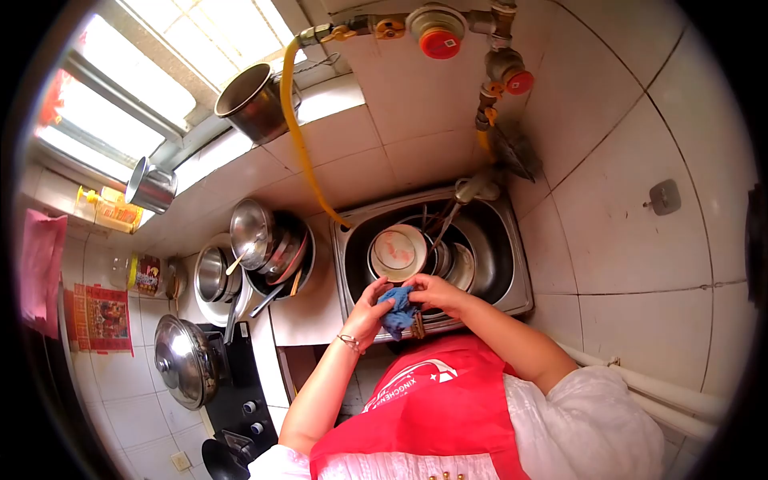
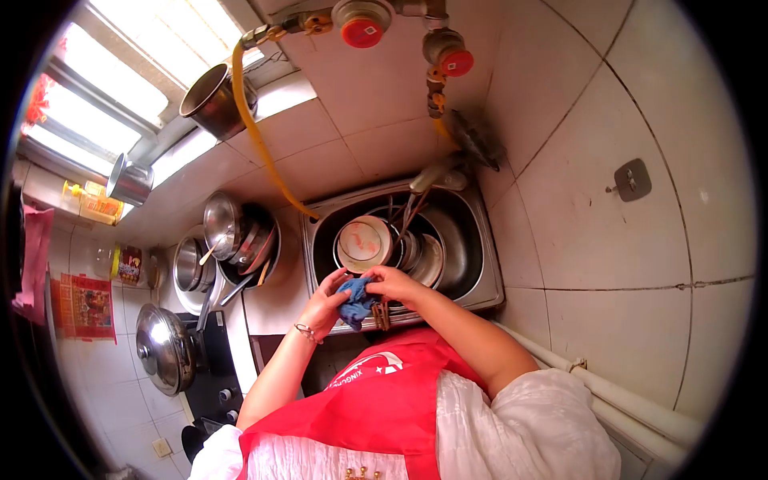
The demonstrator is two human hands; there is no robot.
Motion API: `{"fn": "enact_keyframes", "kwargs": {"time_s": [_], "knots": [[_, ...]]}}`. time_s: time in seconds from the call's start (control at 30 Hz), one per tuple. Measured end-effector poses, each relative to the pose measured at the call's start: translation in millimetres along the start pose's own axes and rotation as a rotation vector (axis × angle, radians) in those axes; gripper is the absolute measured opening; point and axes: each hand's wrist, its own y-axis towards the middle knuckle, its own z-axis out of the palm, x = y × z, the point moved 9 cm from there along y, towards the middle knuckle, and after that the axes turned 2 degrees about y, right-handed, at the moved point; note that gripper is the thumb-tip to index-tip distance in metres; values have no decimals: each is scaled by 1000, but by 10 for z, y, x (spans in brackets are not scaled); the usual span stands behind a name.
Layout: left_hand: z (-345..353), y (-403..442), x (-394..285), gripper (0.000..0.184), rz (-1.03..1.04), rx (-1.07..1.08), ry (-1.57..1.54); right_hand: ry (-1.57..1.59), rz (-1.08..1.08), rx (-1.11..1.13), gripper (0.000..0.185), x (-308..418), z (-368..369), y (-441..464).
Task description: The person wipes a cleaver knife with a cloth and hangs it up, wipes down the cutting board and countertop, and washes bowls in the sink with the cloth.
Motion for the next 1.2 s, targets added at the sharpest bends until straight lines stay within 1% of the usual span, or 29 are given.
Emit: {"fn": "enact_keyframes", "kwargs": {"time_s": [0.03, 0.07, 0.1, 0.17, 0.2, 0.23, 0.37, 0.43, 0.5, 0.57, 0.63, 0.67, 0.7, 0.77, 0.8, 0.83, 0.9, 0.93, 0.97, 1.03, 1.07, 1.1, 1.17, 1.2], "knots": [[2, -57, 2, 63, 0, 3, 42, -40, -24, -36, 33, 37, -24, 28], [11, -118, 11, 63, -20, 7, 108, 2, -68, -41, 30, 76, -13, 42], [-3, -151, 10, 53, 24, 8, 188, -8, -61, -27, 30, 85, 18, 38], [-118, -242, 147, 42, -109, -33, 343, 119, -75, -29, 29, 146, 57, 49], [-193, -232, 182, 36, -41, -66, 332, 226, -93, -58, 28, 200, 99, 31], [-280, -230, 191, 33, -20, -113, 381, 285, -109, -70, 27, 232, 135, 36], [-465, -341, -67, 26, 172, -159, 295, 447, -164, -144, 23, 244, 53, -51], [-556, -449, -137, 24, 168, -153, 66, 487, -187, -167, 21, 279, 49, -121], [-515, -600, -263, 25, 175, -94, 70, 506, -211, -181, 20, 347, 145, -165], [-518, -693, -400, 26, 312, -54, -61, 511, -233, -200, 18, 419, 347, -176], [-623, -841, -519, 30, 340, -35, -113, 521, -245, -164, 20, 441, 548, -115], [-697, -912, -578, 34, 391, -14, -125, 545, -255, -145, 23, 456, 680, -73], [-785, -1027, -651, 38, 428, -7, -33, 538, -259, -138, 23, 492, 871, -60], [-991, -1284, -807, 41, 531, -20, 41, 490, -256, -75, 31, 579, 1405, -68], [-1096, -1405, -841, 43, 551, -15, 87, 406, -247, -11, 43, 577, 1677, -46], [-1200, -1563, -893, 43, 560, -41, 156, 276, -237, 69, 50, 487, 1881, 50], [-1462, -1740, -858, 42, 606, -46, 227, -271, -224, 51, 61, 418, 2390, 86], [-1602, -1946, -946, 41, 668, -118, 297, -364, -287, 76, 66, 420, 2705, 86], [-1798, -2062, -960, 39, 702, -165, 245, -436, -300, 81, 62, 273, 2769, 232], [-2184, -2386, -1118, 37, 737, -294, 216, -993, -528, -15, 55, 486, 3094, 165], [-2363, -2537, -1176, 36, 770, -390, 214, -1081, -553, -40, 47, 531, 3162, 181], [-2431, -2697, -1288, 36, 802, -406, 244, -1091, -516, -51, 40, 603, 3253, 169], [-2536, -2958, -1481, 35, 841, -457, 366, -1023, -381, -88, 37, 629, 3172, 230], [-2531, -3021, -1557, 34, 854, -463, 405, -1037, -439, -100, 39, 703, 3173, 249]]}}
